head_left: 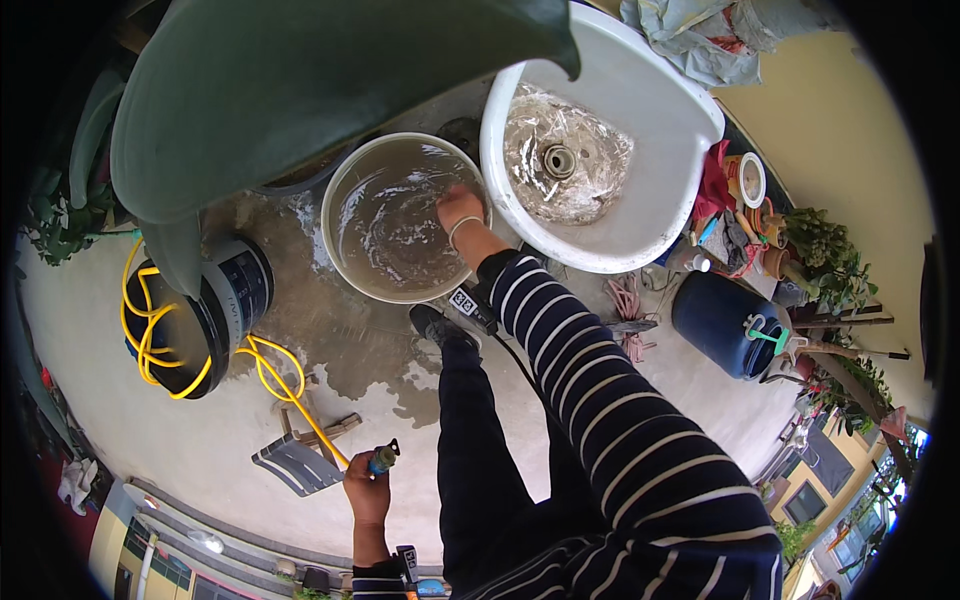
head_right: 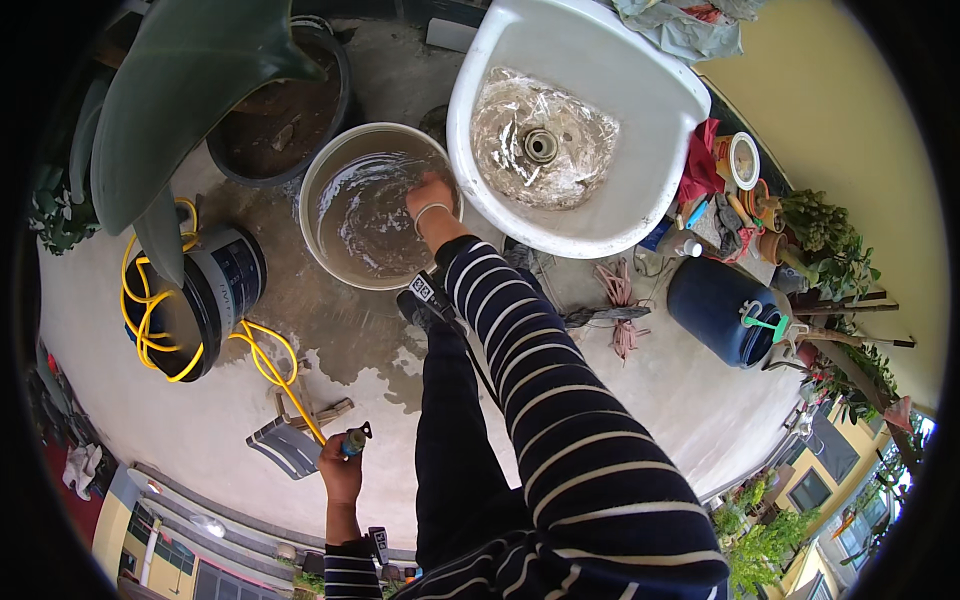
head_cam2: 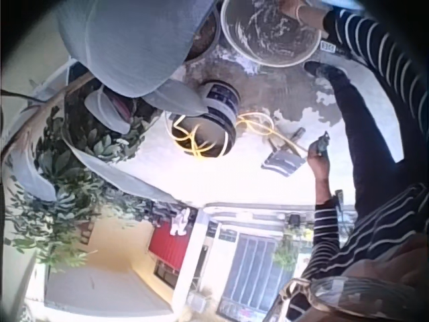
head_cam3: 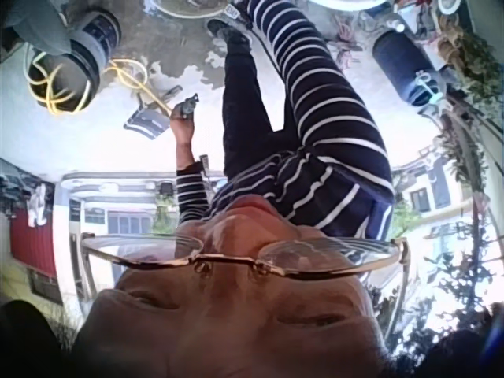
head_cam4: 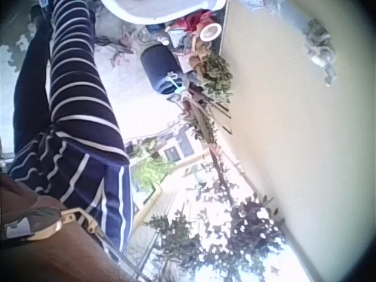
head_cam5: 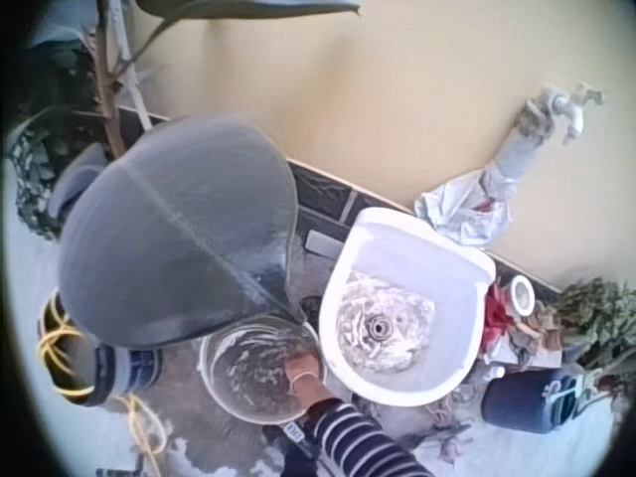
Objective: The person connects a yellow hose to a blue nozzle, then uses a knife to scrape and clean a white sink drain and faucet. The person repeatedly scrapes the drain and faucet surfaces, then rinses the area with water from the hose.
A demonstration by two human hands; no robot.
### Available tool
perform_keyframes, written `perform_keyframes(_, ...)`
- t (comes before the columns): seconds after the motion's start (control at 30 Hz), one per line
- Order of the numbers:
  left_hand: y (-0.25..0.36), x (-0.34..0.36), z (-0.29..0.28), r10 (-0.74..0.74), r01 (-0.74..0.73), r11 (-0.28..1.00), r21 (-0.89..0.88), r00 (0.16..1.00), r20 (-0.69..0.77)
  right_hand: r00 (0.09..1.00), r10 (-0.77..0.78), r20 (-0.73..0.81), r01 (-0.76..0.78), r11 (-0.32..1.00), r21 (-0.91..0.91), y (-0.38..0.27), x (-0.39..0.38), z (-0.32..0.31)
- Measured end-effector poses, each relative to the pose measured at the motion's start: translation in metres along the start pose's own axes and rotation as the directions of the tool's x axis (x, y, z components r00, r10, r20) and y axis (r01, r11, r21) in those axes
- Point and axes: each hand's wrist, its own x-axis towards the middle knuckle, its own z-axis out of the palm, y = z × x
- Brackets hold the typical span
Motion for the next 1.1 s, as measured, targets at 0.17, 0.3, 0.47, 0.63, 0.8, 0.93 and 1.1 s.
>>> perform_keyframes(0.17,0.016,0.011,0.001,0.049,-0.049,0.999,0.024,0.999,0.020,0.776,0.155,0.611,-0.411,0.859,0.305,-0.022,-0.040,-0.001)
perform_keyframes(0.3,0.028,0.018,-0.001,0.049,-0.049,0.999,0.022,0.999,0.018,0.994,0.027,0.107,-0.021,0.998,-0.061,-0.037,-0.032,-0.010)
perform_keyframes(0.47,0.048,0.026,0.003,0.043,-0.044,0.999,0.030,0.999,0.022,0.772,-0.034,0.634,-0.374,0.783,0.497,-0.043,-0.055,-0.047)
perform_keyframes(0.63,0.073,0.033,0.013,0.130,-0.131,0.989,0.068,0.991,0.016,0.786,-0.137,0.603,-0.322,0.741,0.589,-0.046,-0.078,-0.126)
perform_keyframes(0.8,0.095,0.041,0.018,0.119,-0.125,0.988,0.093,0.991,0.061,0.883,-0.095,0.460,-0.281,0.677,0.680,-0.021,-0.079,-0.206)
perform_keyframes(0.93,0.109,0.046,0.020,0.130,-0.138,0.983,0.120,0.989,0.075,0.933,0.028,0.358,-0.260,0.741,0.619,0.009,-0.047,-0.267)
perform_keyframes(1.1,0.126,0.055,0.025,0.127,-0.136,0.983,0.119,0.989,0.081,0.979,0.111,0.171,-0.193,0.773,0.604,0.040,-0.004,-0.333)
